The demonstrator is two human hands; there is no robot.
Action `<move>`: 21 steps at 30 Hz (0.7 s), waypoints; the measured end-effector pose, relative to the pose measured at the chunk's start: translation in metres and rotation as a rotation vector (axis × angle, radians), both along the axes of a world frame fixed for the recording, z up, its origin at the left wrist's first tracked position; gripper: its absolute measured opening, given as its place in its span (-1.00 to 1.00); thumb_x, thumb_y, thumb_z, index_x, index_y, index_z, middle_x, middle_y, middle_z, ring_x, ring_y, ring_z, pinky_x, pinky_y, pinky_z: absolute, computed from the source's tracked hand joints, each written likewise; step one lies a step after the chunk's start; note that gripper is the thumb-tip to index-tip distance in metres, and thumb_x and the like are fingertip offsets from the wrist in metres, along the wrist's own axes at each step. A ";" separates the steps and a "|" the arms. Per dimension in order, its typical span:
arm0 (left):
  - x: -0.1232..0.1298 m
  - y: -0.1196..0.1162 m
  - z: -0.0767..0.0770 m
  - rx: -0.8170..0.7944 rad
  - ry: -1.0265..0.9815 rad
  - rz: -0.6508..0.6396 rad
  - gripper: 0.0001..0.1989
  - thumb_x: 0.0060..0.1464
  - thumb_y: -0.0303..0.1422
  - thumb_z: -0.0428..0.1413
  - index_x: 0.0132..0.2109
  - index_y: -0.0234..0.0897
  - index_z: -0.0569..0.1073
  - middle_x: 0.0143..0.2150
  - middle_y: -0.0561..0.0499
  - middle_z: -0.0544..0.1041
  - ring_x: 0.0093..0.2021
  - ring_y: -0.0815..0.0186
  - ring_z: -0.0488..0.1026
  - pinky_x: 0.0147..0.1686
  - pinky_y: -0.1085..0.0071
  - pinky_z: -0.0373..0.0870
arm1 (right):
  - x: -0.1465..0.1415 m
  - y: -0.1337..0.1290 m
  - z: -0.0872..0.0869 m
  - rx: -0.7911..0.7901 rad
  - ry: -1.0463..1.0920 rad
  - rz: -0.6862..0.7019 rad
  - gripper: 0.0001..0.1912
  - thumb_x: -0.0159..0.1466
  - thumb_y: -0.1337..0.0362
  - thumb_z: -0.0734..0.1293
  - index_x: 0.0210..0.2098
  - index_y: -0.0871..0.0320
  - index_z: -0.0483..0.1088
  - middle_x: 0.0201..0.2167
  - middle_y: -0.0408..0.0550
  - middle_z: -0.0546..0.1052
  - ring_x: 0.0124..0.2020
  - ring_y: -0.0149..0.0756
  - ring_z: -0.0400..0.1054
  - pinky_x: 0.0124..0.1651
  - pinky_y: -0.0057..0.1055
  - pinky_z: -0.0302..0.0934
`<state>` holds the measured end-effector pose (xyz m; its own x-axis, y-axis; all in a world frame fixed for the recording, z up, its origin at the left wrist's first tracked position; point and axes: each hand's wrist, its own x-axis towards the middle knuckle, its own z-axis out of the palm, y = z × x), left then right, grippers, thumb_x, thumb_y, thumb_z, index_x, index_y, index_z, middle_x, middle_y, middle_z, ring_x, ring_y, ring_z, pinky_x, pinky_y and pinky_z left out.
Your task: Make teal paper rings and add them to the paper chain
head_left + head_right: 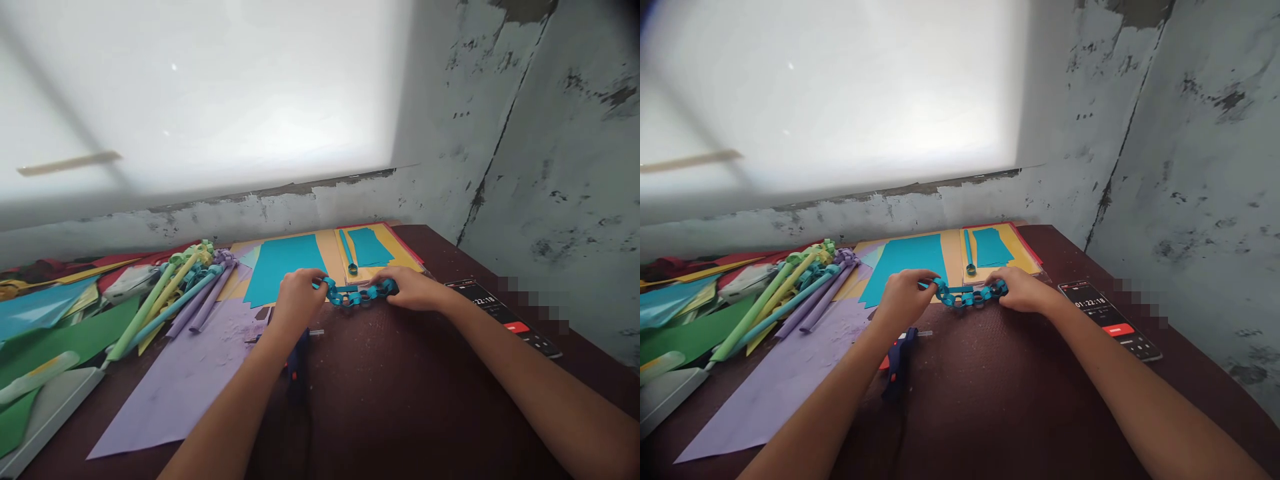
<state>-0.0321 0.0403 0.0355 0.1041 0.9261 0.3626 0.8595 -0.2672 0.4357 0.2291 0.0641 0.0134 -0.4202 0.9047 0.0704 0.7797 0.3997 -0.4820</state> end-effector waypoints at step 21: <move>-0.018 0.013 -0.012 -0.113 0.177 -0.227 -0.78 -0.07 -0.53 0.15 -0.29 -0.22 0.63 -0.40 0.01 0.62 -0.37 0.24 0.51 -0.40 0.39 0.25 | 0.046 0.024 0.000 -0.013 0.014 -0.162 -0.49 0.11 0.62 0.33 0.00 0.14 0.56 0.01 0.07 0.63 0.03 -0.14 0.51 0.02 -0.38 0.35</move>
<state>-0.0504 0.0535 0.0232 0.3656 0.9053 0.2161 0.8486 -0.4196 0.3222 0.2752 0.0880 0.0137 -0.2673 0.9615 0.0630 0.8267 0.2625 -0.4977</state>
